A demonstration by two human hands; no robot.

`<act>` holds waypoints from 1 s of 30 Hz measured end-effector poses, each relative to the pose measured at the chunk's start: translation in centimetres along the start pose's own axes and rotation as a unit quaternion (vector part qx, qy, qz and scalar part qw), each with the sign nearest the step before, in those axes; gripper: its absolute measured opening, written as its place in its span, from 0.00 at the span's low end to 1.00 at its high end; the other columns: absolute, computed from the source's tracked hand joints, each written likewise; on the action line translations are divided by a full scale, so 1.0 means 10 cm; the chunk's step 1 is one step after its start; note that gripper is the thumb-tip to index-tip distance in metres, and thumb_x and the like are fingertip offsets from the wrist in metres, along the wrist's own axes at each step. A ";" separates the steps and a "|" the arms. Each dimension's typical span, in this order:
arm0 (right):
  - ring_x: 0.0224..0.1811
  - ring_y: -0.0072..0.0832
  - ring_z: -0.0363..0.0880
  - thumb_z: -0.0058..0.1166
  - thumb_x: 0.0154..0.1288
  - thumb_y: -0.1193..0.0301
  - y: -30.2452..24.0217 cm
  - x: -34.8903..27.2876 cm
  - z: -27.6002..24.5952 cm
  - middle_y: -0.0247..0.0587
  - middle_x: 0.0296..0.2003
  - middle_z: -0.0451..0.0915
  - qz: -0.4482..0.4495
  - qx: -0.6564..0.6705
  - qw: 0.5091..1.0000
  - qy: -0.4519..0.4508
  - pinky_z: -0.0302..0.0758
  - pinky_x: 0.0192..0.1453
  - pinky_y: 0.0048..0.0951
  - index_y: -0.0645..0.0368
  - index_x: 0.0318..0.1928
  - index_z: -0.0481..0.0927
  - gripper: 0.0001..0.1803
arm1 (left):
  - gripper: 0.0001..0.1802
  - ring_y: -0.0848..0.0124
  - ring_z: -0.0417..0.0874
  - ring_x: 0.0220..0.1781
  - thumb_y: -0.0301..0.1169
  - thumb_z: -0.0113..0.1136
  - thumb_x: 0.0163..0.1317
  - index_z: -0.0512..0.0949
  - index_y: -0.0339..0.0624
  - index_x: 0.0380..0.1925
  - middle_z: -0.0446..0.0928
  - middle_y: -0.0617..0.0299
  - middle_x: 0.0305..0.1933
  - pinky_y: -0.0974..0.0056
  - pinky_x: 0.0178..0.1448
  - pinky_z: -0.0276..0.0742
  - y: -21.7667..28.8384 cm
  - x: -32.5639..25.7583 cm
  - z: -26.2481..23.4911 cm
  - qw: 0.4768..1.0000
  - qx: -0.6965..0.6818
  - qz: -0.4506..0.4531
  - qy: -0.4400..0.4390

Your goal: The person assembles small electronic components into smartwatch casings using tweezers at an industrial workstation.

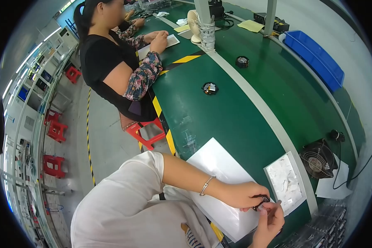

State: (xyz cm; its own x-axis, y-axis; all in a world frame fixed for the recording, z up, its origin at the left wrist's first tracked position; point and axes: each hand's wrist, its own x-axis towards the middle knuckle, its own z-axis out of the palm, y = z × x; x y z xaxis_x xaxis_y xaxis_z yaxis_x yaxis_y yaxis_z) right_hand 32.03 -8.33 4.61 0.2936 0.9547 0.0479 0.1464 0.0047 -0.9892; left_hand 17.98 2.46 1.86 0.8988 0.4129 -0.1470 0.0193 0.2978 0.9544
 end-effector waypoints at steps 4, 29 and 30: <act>0.29 0.13 0.66 0.59 0.58 0.80 0.03 0.03 0.07 0.31 0.33 0.74 0.015 -0.055 0.996 0.073 0.61 0.31 0.15 0.62 0.37 0.74 0.08 | 0.10 0.73 0.75 0.17 0.25 0.47 0.62 0.74 0.33 0.39 0.73 0.59 0.17 0.67 0.22 0.71 0.14 -0.04 -0.03 0.995 0.059 0.068 0.044; 0.20 0.11 0.57 0.65 0.54 0.78 0.18 0.18 0.15 0.27 0.18 0.65 -0.055 -0.144 0.978 0.142 0.56 0.21 0.17 0.60 0.26 0.68 0.15 | 0.17 0.79 0.75 0.34 0.20 0.44 0.68 0.68 0.37 0.56 0.75 0.59 0.43 0.72 0.39 0.76 0.08 0.02 -0.06 0.983 0.120 0.124 0.055; 0.21 0.11 0.58 0.66 0.54 0.78 0.12 0.20 0.13 0.26 0.18 0.66 -0.016 -0.131 0.982 0.134 0.57 0.22 0.17 0.60 0.27 0.67 0.16 | 0.16 0.80 0.75 0.33 0.18 0.43 0.67 0.69 0.36 0.54 0.76 0.60 0.43 0.73 0.38 0.76 0.11 0.01 -0.07 0.980 0.139 0.126 0.057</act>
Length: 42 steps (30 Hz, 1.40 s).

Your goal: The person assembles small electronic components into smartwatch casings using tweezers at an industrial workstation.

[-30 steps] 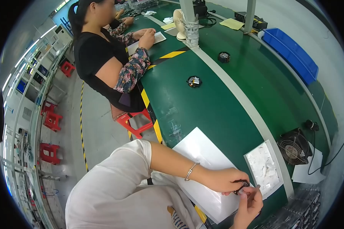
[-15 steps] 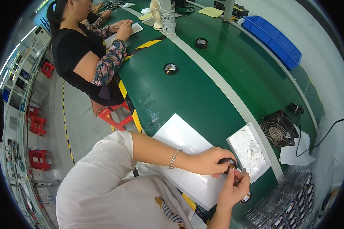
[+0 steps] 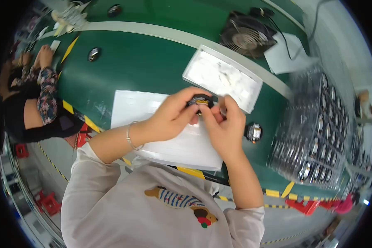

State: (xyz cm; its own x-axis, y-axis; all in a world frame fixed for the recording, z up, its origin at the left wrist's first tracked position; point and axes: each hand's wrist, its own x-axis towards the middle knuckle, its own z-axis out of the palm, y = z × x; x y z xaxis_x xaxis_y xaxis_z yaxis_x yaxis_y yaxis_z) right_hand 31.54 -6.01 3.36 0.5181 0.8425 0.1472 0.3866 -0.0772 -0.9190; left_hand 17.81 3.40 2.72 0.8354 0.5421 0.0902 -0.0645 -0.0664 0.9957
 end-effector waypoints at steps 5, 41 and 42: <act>0.25 0.12 0.61 0.68 0.55 0.73 0.11 0.08 -0.08 0.24 0.21 0.66 0.098 0.140 0.983 -0.068 0.60 0.28 0.16 0.62 0.31 0.72 0.14 | 0.18 0.81 0.72 0.29 0.18 0.45 0.66 0.67 0.37 0.56 0.75 0.61 0.41 0.74 0.34 0.72 0.02 0.03 0.00 0.999 0.015 0.007 -0.033; 0.24 0.14 0.59 0.56 0.65 0.69 0.12 -0.01 -0.02 0.27 0.19 0.66 0.096 0.096 0.981 -0.141 0.59 0.27 0.21 0.63 0.30 0.74 0.10 | 0.06 0.77 0.65 0.20 0.25 0.61 0.59 0.73 0.36 0.32 0.68 0.63 0.20 0.71 0.24 0.62 0.03 0.03 -0.10 0.972 0.232 -0.028 -0.036; 0.24 0.15 0.59 0.56 0.65 0.70 0.11 -0.01 -0.01 0.27 0.19 0.65 0.099 0.099 0.980 -0.143 0.59 0.27 0.21 0.62 0.30 0.73 0.10 | 0.07 0.75 0.67 0.20 0.27 0.61 0.59 0.73 0.36 0.33 0.69 0.62 0.20 0.69 0.24 0.63 0.03 0.00 -0.08 0.971 0.237 -0.009 -0.022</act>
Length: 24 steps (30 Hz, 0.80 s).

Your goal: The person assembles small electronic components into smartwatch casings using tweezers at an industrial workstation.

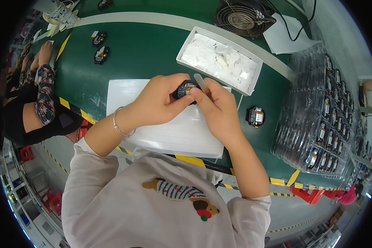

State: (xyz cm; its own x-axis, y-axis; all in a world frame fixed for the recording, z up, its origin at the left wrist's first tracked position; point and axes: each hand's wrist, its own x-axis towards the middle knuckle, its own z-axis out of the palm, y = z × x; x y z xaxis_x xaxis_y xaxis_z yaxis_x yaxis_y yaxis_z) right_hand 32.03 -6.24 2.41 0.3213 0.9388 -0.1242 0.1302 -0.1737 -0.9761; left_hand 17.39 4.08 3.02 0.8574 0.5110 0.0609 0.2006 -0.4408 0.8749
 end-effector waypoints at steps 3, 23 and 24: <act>0.26 0.12 0.61 0.59 0.62 0.75 -0.03 -0.05 -0.12 0.24 0.23 0.67 -0.056 -0.012 0.998 0.017 0.59 0.29 0.18 0.61 0.30 0.72 0.08 | 0.10 0.70 0.72 0.19 0.31 0.63 0.58 0.74 0.37 0.35 0.71 0.60 0.20 0.66 0.24 0.66 0.13 -0.03 -0.11 0.998 0.045 0.031 -0.002; 0.34 0.57 0.77 0.47 0.67 0.70 0.19 -0.66 -0.85 0.60 0.30 0.78 0.003 -0.408 0.873 0.266 0.72 0.36 0.46 0.67 0.40 0.72 0.10 | 0.16 0.71 0.78 0.31 0.37 0.63 0.59 0.81 0.35 0.41 0.79 0.61 0.27 0.67 0.37 0.72 -1.42 -0.44 -1.87 0.917 0.223 -0.174 0.281; 0.35 0.57 0.77 0.47 0.66 0.71 0.22 -0.65 -0.87 0.60 0.30 0.78 0.021 -0.430 0.861 0.271 0.71 0.37 0.48 0.67 0.39 0.72 0.10 | 0.15 0.72 0.78 0.31 0.36 0.62 0.61 0.81 0.35 0.41 0.80 0.61 0.28 0.67 0.37 0.72 -1.37 -0.40 -1.87 0.915 0.182 -0.213 0.292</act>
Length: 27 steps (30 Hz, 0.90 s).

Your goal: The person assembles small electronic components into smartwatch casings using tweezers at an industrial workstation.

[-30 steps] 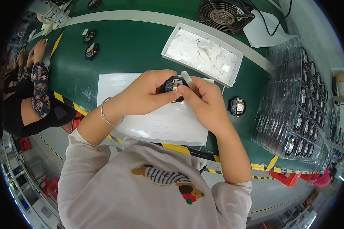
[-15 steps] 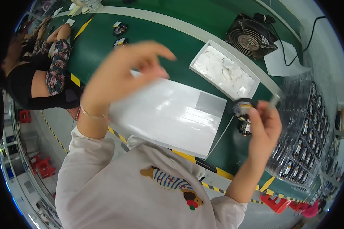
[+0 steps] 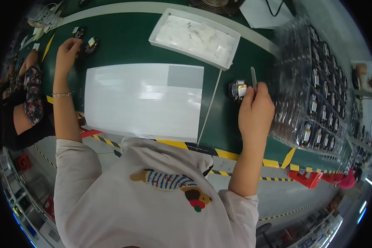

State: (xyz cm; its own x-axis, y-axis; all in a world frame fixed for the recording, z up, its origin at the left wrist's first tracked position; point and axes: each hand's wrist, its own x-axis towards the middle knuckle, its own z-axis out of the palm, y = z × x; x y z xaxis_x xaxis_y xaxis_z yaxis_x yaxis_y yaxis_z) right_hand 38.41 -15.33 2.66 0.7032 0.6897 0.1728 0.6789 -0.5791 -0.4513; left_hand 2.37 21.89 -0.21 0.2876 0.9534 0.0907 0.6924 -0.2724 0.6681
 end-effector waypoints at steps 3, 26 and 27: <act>0.35 0.58 0.77 0.47 0.66 0.70 0.03 -0.01 -0.02 0.60 0.30 0.78 0.040 -0.028 0.999 -0.006 0.72 0.37 0.48 0.66 0.39 0.72 0.10 | 0.16 0.75 0.77 0.33 0.37 0.60 0.62 0.80 0.36 0.44 0.79 0.61 0.34 0.69 0.39 0.72 0.08 -0.05 0.04 0.997 0.028 0.066 -0.023; 0.29 0.24 0.76 0.39 0.75 0.58 -0.35 -0.46 0.28 0.38 0.34 0.73 0.089 0.616 0.734 -0.272 0.76 0.34 0.24 0.63 0.39 0.72 0.19 | 0.20 0.68 0.77 0.39 0.26 0.49 0.66 0.67 0.33 0.58 0.74 0.52 0.49 0.69 0.41 0.81 0.99 -0.82 0.42 0.627 -0.728 -0.154 -0.232; 0.29 0.24 0.76 0.39 0.75 0.58 -0.36 -0.48 0.28 0.38 0.34 0.73 0.083 0.619 0.731 -0.276 0.76 0.34 0.24 0.63 0.39 0.72 0.19 | 0.19 0.67 0.78 0.38 0.26 0.49 0.66 0.68 0.34 0.56 0.74 0.51 0.47 0.70 0.41 0.81 1.07 -0.89 0.43 0.557 -0.768 -0.171 -0.266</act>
State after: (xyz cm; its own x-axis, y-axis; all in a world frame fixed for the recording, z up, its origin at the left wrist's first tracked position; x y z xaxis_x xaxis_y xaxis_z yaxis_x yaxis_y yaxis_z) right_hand 31.96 -15.30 1.01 0.3306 0.9223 -0.2001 -0.3568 -0.0741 -0.9312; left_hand 10.09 9.97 2.95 0.7508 0.6311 -0.1949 -0.4983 0.7349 0.4600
